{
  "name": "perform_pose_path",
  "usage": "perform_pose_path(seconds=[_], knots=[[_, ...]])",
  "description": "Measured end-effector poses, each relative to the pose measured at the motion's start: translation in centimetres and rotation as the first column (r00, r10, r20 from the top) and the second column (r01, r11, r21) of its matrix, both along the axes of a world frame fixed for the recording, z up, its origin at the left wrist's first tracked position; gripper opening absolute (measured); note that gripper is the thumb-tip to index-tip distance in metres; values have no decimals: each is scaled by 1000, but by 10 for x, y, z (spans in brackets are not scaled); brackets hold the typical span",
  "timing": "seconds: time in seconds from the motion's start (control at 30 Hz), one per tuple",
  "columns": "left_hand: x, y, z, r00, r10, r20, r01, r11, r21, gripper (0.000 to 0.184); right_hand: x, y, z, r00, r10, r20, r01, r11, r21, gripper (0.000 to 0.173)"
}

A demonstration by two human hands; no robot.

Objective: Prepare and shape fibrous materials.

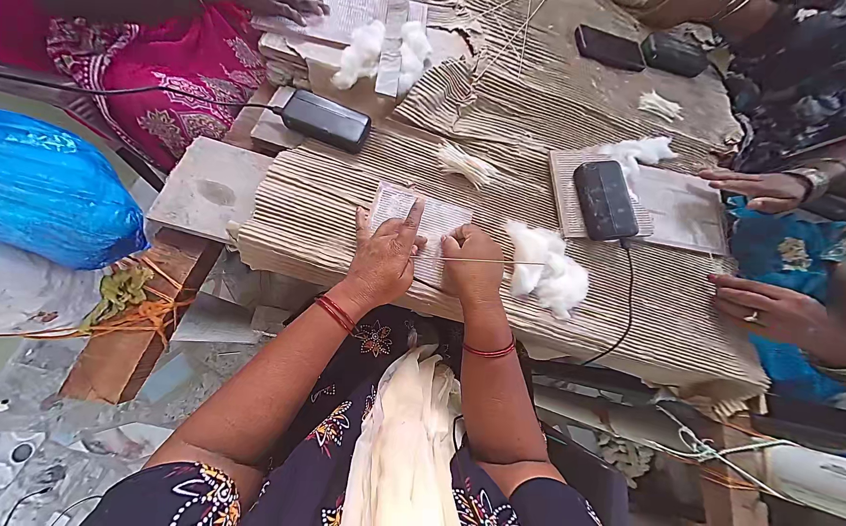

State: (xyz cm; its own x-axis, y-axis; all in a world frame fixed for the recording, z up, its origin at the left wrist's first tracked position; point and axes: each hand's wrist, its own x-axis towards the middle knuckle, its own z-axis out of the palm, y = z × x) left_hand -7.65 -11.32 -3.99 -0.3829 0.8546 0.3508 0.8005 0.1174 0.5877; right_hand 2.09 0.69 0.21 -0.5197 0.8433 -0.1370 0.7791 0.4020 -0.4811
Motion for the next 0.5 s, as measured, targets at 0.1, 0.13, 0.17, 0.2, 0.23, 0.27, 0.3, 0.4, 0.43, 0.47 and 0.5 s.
perform_pose_path(seconds=[0.1,0.13,0.17,0.2,0.23,0.27,0.3,0.4,0.43,0.47,0.5], knots=[[0,-1,4,1000,20,-1,-20,999,-43,62,3,4,1,998,-5,61,2,999,50,23],[1,-2,5,1000,25,15,-24,998,-65,61,4,5,2,997,-3,75,-1,999,54,23],[1,-1,5,999,28,19,-27,997,-67,60,5,7,3,997,-6,75,2,999,53,23],[0,-1,5,999,30,15,-29,998,-57,59,5,8,3,998,-16,62,13,999,50,22],[0,-1,4,999,31,12,-30,998,-49,59,6,10,2,998,-27,49,25,999,44,21],[0,0,3,999,31,12,-31,999,-43,59,7,11,0,999,-38,33,37,998,42,21],[-1,0,3,999,32,14,-31,999,-45,60,8,12,-2,999,-48,9,48,998,44,20],[-1,-1,5,999,34,31,-32,997,-64,60,13,16,-7,993,-65,-101,67,998,18,23],[-1,-1,5,999,36,37,-33,997,-63,60,15,17,-7,987,-76,-142,76,997,-2,26],[-1,-1,5,998,37,49,-34,997,-65,60,17,18,-6,980,-94,-175,93,996,-14,26],[-2,-1,5,997,38,60,-34,997,-69,60,19,19,-4,973,-107,-204,107,994,-9,25]])
